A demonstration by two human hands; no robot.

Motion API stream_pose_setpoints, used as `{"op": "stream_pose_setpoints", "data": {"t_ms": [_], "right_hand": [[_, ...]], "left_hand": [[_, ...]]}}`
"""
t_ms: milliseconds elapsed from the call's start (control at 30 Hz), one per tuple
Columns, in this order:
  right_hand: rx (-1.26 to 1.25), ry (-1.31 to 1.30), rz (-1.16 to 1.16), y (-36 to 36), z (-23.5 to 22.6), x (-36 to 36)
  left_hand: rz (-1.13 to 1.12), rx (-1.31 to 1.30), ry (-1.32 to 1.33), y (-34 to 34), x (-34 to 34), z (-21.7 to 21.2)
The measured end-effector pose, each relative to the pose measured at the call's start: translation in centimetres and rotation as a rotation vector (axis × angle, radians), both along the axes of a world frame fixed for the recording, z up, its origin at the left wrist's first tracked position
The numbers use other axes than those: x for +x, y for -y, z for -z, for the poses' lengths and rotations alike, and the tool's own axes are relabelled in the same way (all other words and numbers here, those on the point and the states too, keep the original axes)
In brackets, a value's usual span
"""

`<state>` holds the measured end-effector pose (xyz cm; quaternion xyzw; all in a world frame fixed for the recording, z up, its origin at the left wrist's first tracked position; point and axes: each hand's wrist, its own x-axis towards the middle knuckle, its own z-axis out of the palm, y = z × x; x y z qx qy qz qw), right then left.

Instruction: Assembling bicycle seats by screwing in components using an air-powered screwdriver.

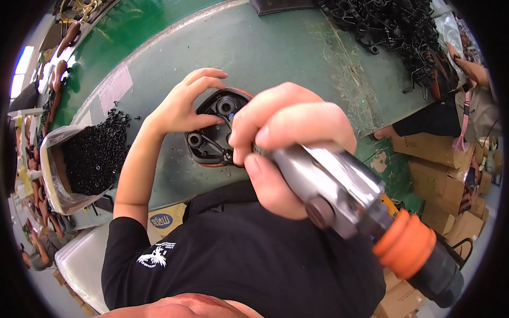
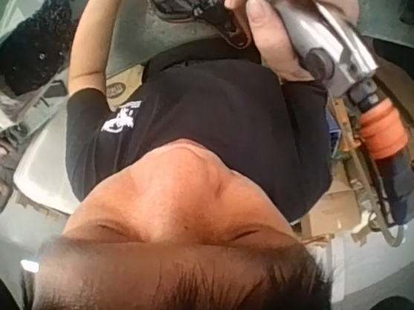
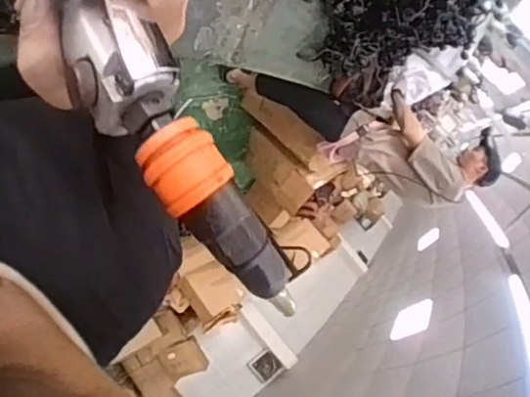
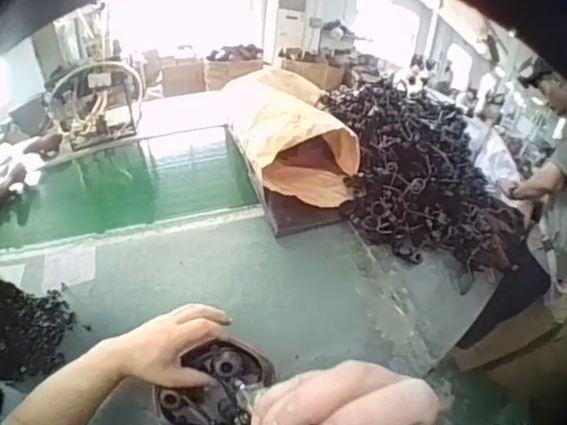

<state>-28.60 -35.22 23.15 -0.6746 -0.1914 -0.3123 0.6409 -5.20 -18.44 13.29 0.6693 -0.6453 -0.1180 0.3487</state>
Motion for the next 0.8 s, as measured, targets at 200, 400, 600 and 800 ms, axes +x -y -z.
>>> {"op": "stream_pose_setpoints", "data": {"t_ms": [200,400,600,800], "right_hand": [[0.102,-0.152,0.057,-1.7,1.6,1.9],[-0.065,-0.232,0.028,-2.5,2.6,3.5],[-0.105,-0.153,0.029,-3.1,4.6,5.1],[-0.051,-0.291,0.025,-3.1,5.1,6.0]], "left_hand": [[0.205,0.005,-0.288,1.6,0.4,2.8],[0.172,-0.129,-0.486,0.6,-1.4,5.1],[0.09,-0.149,-0.551,-0.3,-2.4,6.2],[0.084,-0.184,-0.572,0.1,-2.3,6.8]]}}
